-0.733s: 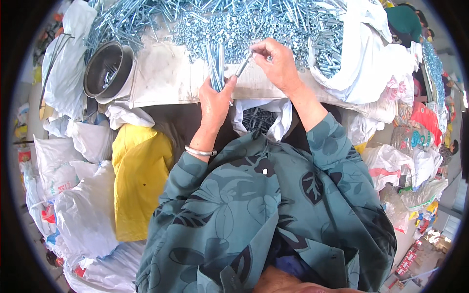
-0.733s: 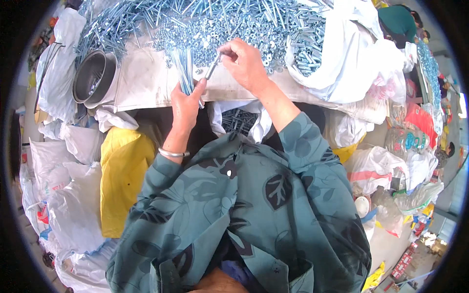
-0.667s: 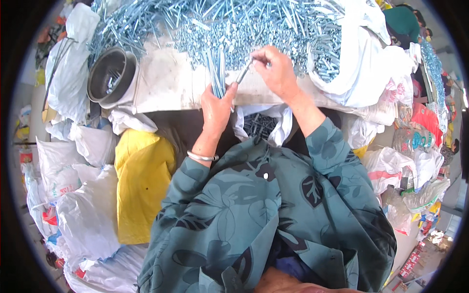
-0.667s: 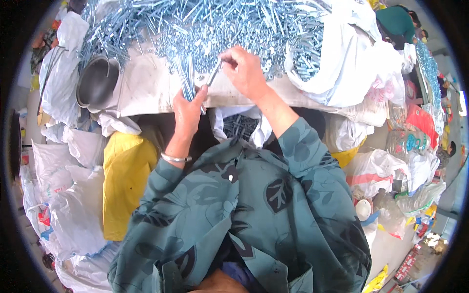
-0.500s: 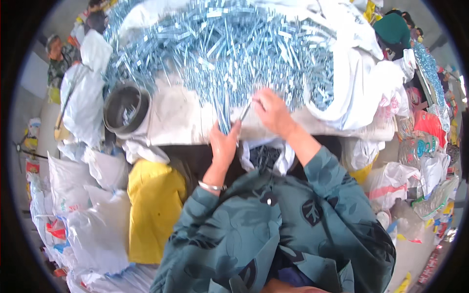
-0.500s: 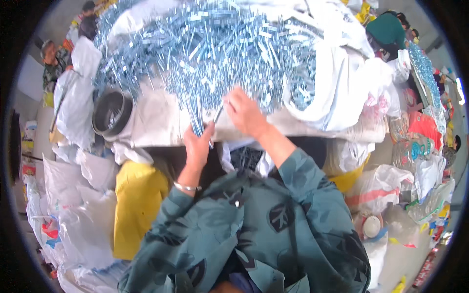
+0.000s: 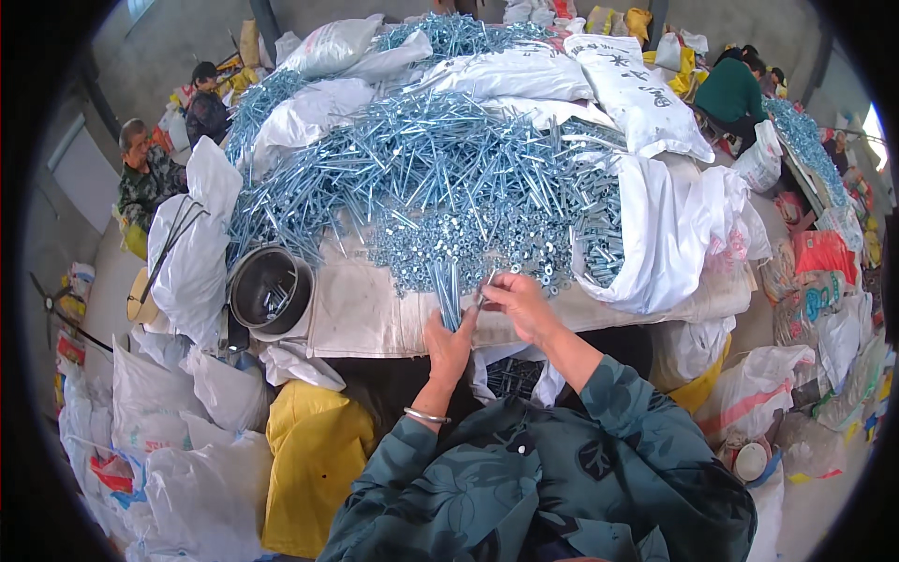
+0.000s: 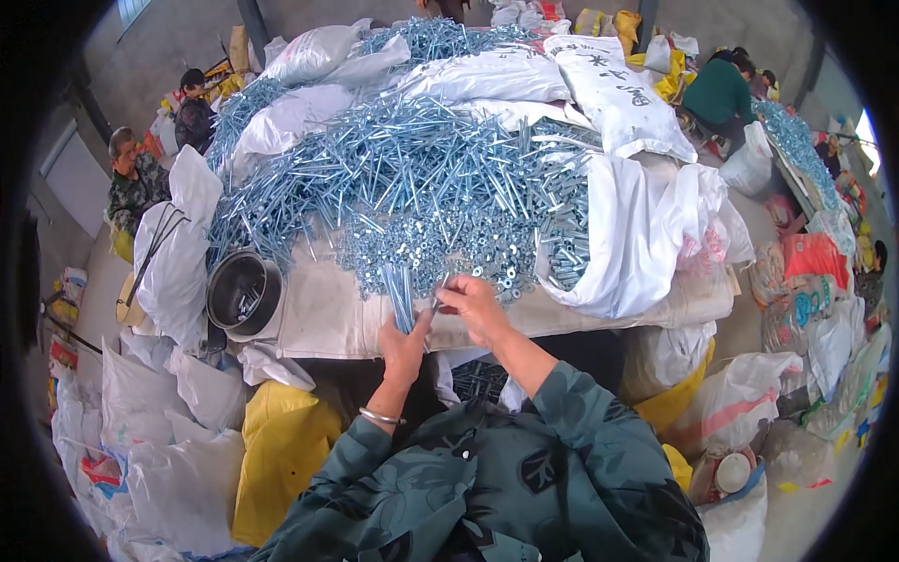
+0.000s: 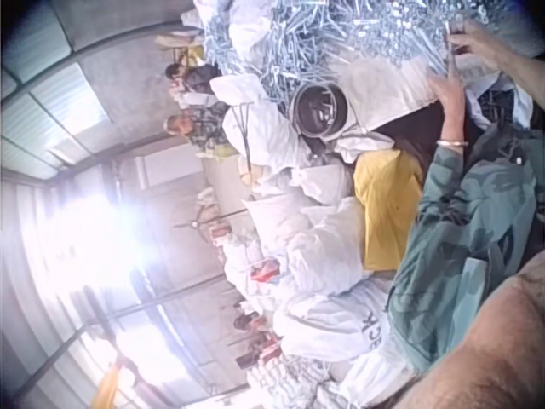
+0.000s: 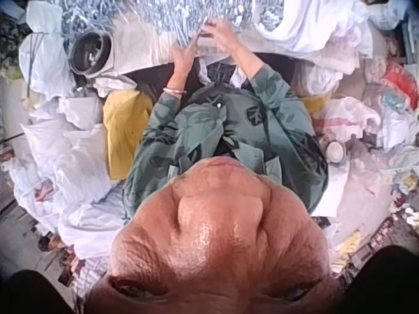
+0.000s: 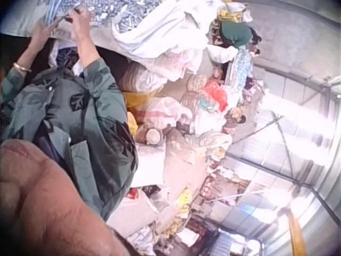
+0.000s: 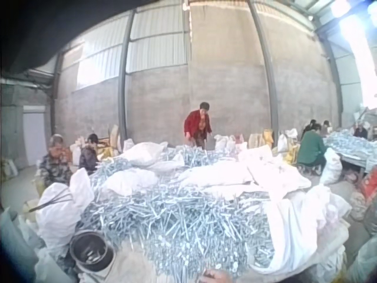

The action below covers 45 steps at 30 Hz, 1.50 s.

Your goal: The person assembles hardware fasteners by picking up metal washers and nuts from a table and sliding them onto metal bolts by hand while holding a bundle of bolts.

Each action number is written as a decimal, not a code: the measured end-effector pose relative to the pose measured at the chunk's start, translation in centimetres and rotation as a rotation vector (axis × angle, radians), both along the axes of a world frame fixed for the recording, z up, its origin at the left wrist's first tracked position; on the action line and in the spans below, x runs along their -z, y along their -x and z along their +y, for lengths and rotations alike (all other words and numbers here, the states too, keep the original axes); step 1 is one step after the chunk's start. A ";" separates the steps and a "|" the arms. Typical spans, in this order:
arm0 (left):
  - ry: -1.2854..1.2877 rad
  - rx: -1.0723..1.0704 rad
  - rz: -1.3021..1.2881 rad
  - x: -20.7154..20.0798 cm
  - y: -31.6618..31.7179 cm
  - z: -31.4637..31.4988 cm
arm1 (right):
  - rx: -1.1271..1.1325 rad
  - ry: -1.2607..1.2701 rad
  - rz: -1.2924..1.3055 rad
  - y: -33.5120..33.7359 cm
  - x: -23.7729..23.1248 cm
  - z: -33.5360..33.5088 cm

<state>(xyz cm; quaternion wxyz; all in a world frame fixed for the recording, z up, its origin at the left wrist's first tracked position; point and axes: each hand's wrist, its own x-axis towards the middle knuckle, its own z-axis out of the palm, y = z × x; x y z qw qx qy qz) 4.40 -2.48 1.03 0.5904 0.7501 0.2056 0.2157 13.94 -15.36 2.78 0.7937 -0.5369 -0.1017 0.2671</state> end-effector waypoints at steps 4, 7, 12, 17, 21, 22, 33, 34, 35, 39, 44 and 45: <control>0.482 0.061 -0.042 -1.0 -0.6 -0.3 | -0.088 -0.051 -0.032 0.2 -1.1 0.2; 0.568 -0.012 -0.113 -1.6 -1.2 0.1 | -0.077 0.027 -0.313 -0.1 -3.1 -0.2; 0.507 -0.029 -0.161 -1.8 -1.5 2.0 | -0.002 0.145 -0.584 -1.4 -4.0 -0.4; 0.429 0.087 -0.210 -4.2 -1.6 1.2 | -0.025 0.471 -0.893 0.0 -1.3 -0.1; 0.354 0.160 -0.183 -5.6 -1.6 0.9 | -0.062 0.505 -0.856 1.2 -1.8 0.4; 0.333 0.202 -0.188 -5.7 -1.6 1.0 | -0.064 0.419 -0.862 1.3 -2.0 0.7; 0.054 0.193 -0.109 -6.5 -2.5 2.3 | -0.028 0.552 -1.047 -0.2 0.5 1.2; 0.042 0.195 -0.139 -6.1 -2.8 2.5 | 0.000 0.586 -1.046 -0.1 0.3 1.5; 0.028 0.200 -0.173 -5.9 -2.7 2.6 | 0.030 0.621 -1.049 0.0 0.3 1.6; 0.018 0.189 -0.143 -5.8 -2.5 1.8 | 0.145 0.587 -1.140 0.3 0.7 1.1; 0.045 0.192 -0.189 -4.4 -2.3 2.1 | -0.103 0.458 -0.649 1.6 -0.5 0.0; 0.034 0.201 -0.178 -4.1 -2.1 2.2 | -0.104 0.458 -0.646 1.5 -0.4 -0.1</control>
